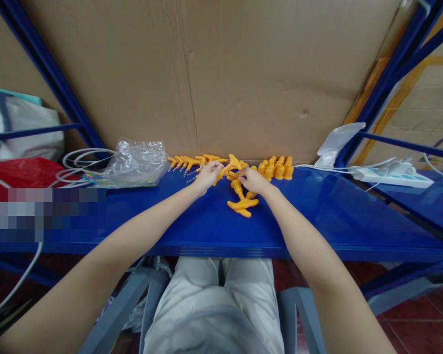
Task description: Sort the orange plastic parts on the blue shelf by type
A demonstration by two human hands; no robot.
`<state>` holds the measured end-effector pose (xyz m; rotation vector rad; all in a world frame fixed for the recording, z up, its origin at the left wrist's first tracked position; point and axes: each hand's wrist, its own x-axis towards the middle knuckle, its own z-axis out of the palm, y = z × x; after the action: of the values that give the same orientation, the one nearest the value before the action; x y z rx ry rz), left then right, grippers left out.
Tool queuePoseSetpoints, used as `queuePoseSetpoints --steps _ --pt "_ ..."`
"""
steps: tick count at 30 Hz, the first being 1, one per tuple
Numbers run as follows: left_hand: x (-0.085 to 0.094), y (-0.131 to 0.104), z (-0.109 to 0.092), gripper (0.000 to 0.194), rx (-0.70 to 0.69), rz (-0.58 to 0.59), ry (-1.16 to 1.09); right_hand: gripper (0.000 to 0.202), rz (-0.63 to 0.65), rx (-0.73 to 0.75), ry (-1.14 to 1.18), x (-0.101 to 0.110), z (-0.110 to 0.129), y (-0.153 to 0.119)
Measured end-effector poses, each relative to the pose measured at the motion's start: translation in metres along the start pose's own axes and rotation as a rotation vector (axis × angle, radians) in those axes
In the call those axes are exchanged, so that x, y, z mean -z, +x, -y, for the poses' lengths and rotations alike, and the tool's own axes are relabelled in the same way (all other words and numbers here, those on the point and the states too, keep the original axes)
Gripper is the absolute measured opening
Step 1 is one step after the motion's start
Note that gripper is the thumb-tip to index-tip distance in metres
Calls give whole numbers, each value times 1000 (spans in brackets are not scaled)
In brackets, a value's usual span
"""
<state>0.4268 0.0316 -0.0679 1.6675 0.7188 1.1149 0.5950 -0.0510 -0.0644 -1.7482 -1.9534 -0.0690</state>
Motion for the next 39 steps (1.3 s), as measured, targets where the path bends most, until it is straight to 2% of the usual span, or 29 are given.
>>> queuePoseSetpoints --steps 5,8,15,19,21,24,28,32,36,39 --pt "2 2 3 15 -73 82 15 29 -164 53 204 0 11 -1" --pt "3 1 3 14 -141 100 50 36 -231 42 322 2 17 -1" --pt "-3 -5 0 12 -299 258 9 46 -259 41 546 2 26 4" --pt "-4 -7 1 17 -330 259 149 45 -410 1 633 1 22 10" --pt "-1 -9 2 23 -360 199 287 41 -488 1 555 6 17 9" --pt "8 -11 0 40 -443 108 509 33 -532 49 207 17 10 4" --pt "17 -16 -5 59 -602 124 699 28 -422 87 -228 27 8 -3" --pt "16 -19 -6 65 -686 158 816 29 -309 181 -361 27 21 -6" --pt "10 -19 -2 63 -638 114 810 32 -252 279 -426 26 33 -8" --pt "8 -18 -1 65 -608 103 799 32 -227 291 -457 25 36 -9"
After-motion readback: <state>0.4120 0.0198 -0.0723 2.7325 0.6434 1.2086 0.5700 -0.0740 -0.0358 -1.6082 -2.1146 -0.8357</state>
